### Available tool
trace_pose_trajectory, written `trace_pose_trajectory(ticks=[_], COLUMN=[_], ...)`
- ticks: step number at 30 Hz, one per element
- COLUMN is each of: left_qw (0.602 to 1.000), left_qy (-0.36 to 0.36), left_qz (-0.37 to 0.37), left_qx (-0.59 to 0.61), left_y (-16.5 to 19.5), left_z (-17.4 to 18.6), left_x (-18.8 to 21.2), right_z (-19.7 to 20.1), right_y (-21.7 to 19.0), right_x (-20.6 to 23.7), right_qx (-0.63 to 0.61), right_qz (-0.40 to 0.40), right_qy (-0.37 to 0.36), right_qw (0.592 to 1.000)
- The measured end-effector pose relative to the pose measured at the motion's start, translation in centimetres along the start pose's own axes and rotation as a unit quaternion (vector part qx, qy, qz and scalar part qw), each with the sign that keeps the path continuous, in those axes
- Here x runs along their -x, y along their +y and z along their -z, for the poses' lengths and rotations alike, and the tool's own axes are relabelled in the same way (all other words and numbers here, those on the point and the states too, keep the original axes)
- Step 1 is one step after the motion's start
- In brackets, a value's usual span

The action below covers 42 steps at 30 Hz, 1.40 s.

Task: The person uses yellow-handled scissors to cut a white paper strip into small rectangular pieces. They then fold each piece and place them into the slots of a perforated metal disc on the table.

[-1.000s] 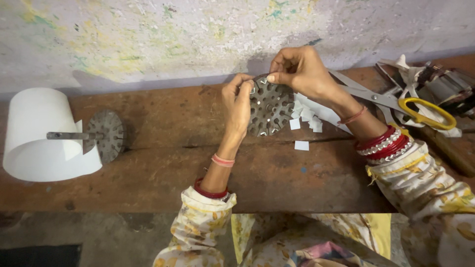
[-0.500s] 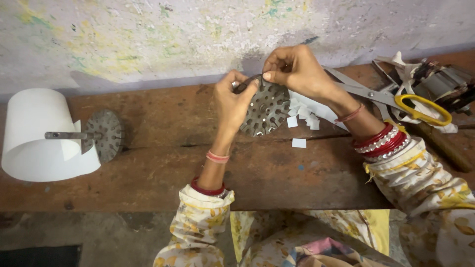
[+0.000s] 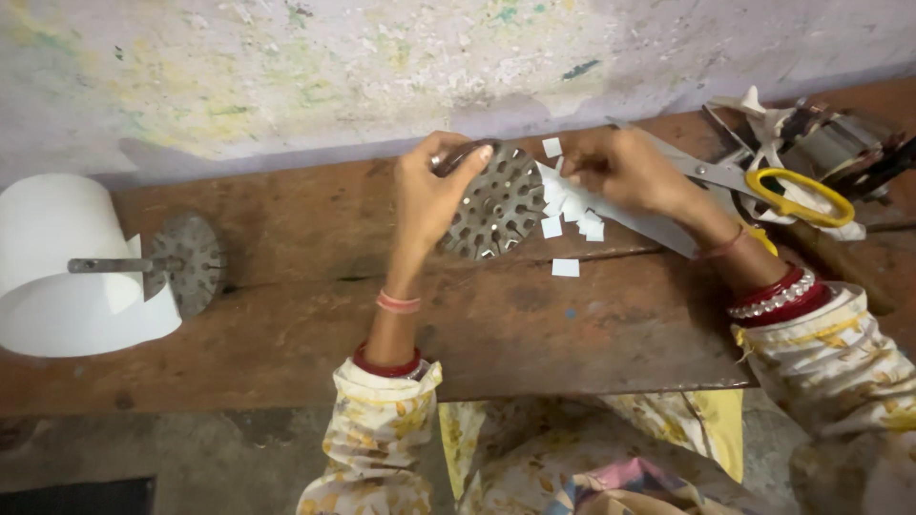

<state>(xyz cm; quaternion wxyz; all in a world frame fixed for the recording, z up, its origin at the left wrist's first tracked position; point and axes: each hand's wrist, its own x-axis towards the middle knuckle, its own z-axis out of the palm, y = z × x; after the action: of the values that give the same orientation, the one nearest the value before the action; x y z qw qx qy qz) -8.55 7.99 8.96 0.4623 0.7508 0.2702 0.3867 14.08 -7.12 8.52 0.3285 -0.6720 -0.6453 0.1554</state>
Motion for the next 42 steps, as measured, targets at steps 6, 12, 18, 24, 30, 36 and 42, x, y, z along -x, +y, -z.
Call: trace_pose_trajectory(ticks=[6,12,18,24,30,36,42], left_qw=[1.0,0.998,0.986,0.956,0.902,0.918,0.916], left_qy=[0.012,0.032,0.073,0.138,0.2,0.181,0.162], left_qz=[-0.007,-0.007,-0.04,-0.097,-0.268,-0.276,-0.301], left_qx=[0.017,-0.045,-0.146,-0.24,-0.273,-0.218,-0.211], left_y=[0.4,1.2,1.2,0.1,1.6,4.0,4.5], left_z=[1.1,1.3,0.9,-0.3,-1.6,-2.0,-2.5], left_x=[0.1,0.4,0.7,1.0,2.5,3.6,3.3], right_z=[-0.5,-1.5,-2.3,-2.5,-2.0,-1.4,-2.5], right_y=[-0.1,-0.8,-0.6,-0.1,0.0,1.7,1.2], right_x=[1.0,0.4,1.2,0.5,0.8,-0.5,-2.7], right_qx=[0.125,0.149,0.214,0.216,0.188,0.155,0.224], right_qz=[0.023,0.051,0.093,0.016,0.027,0.011,0.06], right_qy=[0.035,-0.008,0.026,-0.037,-0.044,0.099,0.125], right_qw=[0.991,0.987,0.972,0.976,0.981,0.983,0.965])
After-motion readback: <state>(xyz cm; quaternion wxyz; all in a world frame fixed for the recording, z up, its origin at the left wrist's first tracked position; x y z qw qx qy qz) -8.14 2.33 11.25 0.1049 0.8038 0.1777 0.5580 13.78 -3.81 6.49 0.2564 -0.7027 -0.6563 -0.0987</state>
